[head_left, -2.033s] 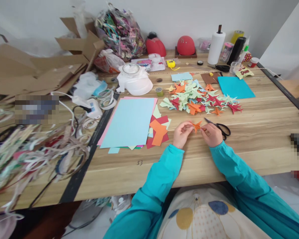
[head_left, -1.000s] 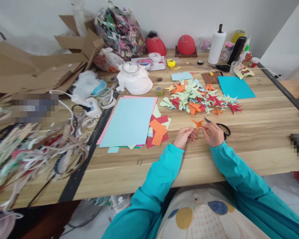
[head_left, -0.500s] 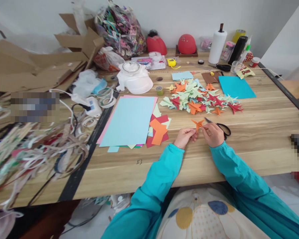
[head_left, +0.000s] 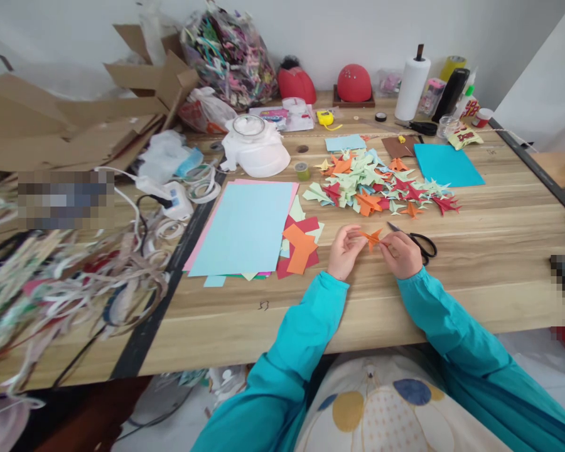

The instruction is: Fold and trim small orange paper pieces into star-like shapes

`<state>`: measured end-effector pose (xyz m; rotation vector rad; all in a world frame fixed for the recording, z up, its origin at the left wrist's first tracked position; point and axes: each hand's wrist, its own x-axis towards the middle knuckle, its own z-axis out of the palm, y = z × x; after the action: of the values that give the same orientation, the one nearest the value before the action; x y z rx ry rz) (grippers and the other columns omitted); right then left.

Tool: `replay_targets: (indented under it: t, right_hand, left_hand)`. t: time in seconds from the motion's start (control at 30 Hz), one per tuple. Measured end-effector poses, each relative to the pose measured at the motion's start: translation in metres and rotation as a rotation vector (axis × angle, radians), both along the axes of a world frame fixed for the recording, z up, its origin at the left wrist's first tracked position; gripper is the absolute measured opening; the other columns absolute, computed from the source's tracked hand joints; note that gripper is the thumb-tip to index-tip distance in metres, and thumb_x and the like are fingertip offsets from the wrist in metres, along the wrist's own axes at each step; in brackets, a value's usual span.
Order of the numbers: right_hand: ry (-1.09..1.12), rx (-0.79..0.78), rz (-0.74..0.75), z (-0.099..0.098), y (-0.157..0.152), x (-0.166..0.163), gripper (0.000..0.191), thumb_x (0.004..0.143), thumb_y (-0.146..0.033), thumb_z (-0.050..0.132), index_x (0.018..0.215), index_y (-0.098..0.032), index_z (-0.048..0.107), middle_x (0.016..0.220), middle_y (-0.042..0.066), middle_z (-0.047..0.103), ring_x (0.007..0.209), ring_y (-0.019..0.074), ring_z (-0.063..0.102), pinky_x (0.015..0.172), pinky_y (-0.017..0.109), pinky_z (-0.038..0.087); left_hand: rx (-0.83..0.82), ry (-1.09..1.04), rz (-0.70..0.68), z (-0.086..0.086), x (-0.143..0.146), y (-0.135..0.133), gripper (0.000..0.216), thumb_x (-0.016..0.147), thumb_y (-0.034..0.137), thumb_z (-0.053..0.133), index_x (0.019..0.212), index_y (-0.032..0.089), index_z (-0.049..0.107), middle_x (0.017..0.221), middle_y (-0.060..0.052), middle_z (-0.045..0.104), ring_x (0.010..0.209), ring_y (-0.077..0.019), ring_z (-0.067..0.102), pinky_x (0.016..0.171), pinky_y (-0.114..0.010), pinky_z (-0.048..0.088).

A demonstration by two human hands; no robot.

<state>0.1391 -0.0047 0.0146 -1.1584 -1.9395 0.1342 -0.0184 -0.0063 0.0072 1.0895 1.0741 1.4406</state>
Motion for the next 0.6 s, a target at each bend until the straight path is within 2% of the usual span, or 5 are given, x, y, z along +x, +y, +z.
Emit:
replay_targets:
  t: [0.1, 0.27, 0.47, 0.6]
  right_hand:
    - [-0.011, -0.009, 0.034, 0.0, 0.001, 0.0, 0.01, 0.079, -0.022, 0.053, 0.079, -0.021, 0.063, 0.082, 0.005, 0.063, 0.076, 0.0164, 0.061, 0.071, 0.028, 0.052]
    - [-0.045, -0.01, 0.085, -0.002, 0.002, 0.001, 0.012, 0.081, -0.022, 0.052, 0.082, -0.021, 0.064, 0.086, 0.007, 0.063, 0.08, 0.017, 0.06, 0.073, 0.029, 0.052]
    - [-0.081, -0.001, 0.098, -0.001, 0.002, 0.001, 0.014, 0.082, -0.022, 0.05, 0.082, -0.021, 0.065, 0.089, 0.007, 0.062, 0.083, 0.0173, 0.06, 0.073, 0.029, 0.052]
    - [-0.098, 0.02, 0.096, 0.001, 0.002, 0.002, 0.015, 0.082, -0.02, 0.05, 0.082, -0.02, 0.065, 0.09, 0.008, 0.062, 0.084, 0.0176, 0.06, 0.074, 0.029, 0.052]
  left_hand:
    - [0.085, 0.109, -0.014, 0.001, -0.002, -0.001, 0.026, 0.069, 0.03, 0.067, 0.093, 0.02, 0.061, 0.114, -0.008, 0.051, 0.101, -0.0179, 0.053, 0.076, -0.026, 0.049]
    - [0.155, 0.259, -0.053, 0.002, -0.004, 0.0, 0.01, 0.07, 0.027, 0.065, 0.076, 0.018, 0.068, 0.111, -0.01, 0.051, 0.101, -0.0196, 0.053, 0.082, -0.032, 0.048]
    - [0.121, 0.267, -0.077, -0.002, -0.003, 0.002, 0.009, 0.069, 0.024, 0.066, 0.075, 0.019, 0.07, 0.101, -0.01, 0.058, 0.096, -0.02, 0.056, 0.081, -0.033, 0.048]
    - [0.108, 0.256, -0.135, -0.009, -0.003, 0.003, 0.014, 0.071, 0.025, 0.065, 0.083, 0.02, 0.07, 0.096, -0.009, 0.062, 0.093, -0.0192, 0.058, 0.081, -0.033, 0.048]
